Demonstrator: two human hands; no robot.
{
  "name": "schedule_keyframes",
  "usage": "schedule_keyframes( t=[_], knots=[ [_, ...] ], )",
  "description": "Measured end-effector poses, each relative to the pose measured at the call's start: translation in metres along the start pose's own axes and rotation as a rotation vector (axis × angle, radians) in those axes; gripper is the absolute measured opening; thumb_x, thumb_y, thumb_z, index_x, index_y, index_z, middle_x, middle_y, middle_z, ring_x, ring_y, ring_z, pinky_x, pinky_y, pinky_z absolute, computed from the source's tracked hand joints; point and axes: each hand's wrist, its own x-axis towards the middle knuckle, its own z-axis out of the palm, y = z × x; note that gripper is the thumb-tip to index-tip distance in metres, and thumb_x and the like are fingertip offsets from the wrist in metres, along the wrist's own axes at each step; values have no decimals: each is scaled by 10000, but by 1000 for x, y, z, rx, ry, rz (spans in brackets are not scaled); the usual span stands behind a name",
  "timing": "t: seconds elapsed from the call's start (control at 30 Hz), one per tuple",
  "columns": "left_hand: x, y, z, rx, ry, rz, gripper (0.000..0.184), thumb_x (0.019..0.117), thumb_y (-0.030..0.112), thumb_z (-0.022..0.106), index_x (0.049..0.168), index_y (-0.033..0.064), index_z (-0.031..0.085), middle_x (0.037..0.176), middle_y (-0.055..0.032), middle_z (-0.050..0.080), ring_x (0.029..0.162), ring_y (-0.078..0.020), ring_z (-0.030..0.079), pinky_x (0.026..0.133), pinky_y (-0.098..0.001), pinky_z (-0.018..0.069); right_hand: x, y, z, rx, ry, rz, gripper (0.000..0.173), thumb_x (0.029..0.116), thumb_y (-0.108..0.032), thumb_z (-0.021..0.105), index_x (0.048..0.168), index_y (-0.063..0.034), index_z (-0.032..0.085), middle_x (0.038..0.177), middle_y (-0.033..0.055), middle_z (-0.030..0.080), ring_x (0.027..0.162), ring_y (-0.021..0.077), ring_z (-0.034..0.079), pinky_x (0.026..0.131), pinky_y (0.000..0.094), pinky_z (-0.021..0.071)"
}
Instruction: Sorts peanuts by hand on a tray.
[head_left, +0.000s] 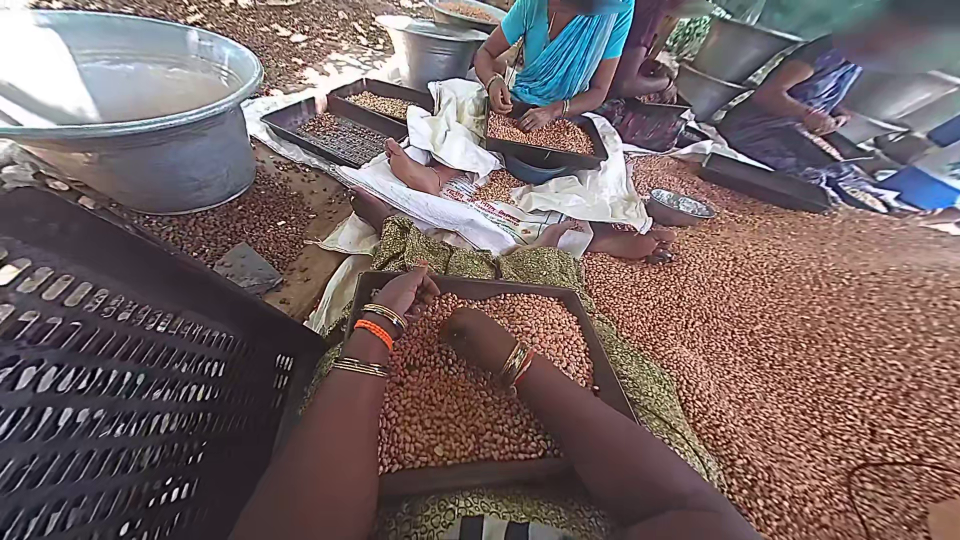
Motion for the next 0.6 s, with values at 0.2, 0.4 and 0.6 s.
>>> schedule_keyframes(
  t=[0.2, 0.4, 0.6],
  knots=[
    [1, 3, -3, 36, -14, 17, 581, 1118, 494, 268, 837, 102, 593, 587, 25, 522, 422, -47, 388, 404, -177, 289, 1, -46, 43, 170, -18, -410, 314, 899, -76, 756, 1196, 20, 721, 1340, 226, 652, 1362, 361, 545, 1187, 473, 391],
    [-3, 5, -15, -60, 58, 76, 554, 1116, 486, 296, 824, 106, 575, 572, 31, 494, 423, -50, 376, 409, -183, 294, -1, -74, 77, 101, -199, -508, 489, 947, -287, 714, 1299, 46, 649, 1382, 255, 617, 1386, 426, 498, 1223, 568, 275],
    [5, 1, -8, -6, 16, 10, 576, 1108, 513, 305, 821, 103, 592, 595, 21, 511, 428, -61, 385, 409, -186, 294, -10, -70, 62, -43, -390, -641, 166, 938, -209, 704, 1032, -107, 795, 1190, 138, 717, 1282, 401, 569, 1080, 749, 330]
  ],
)
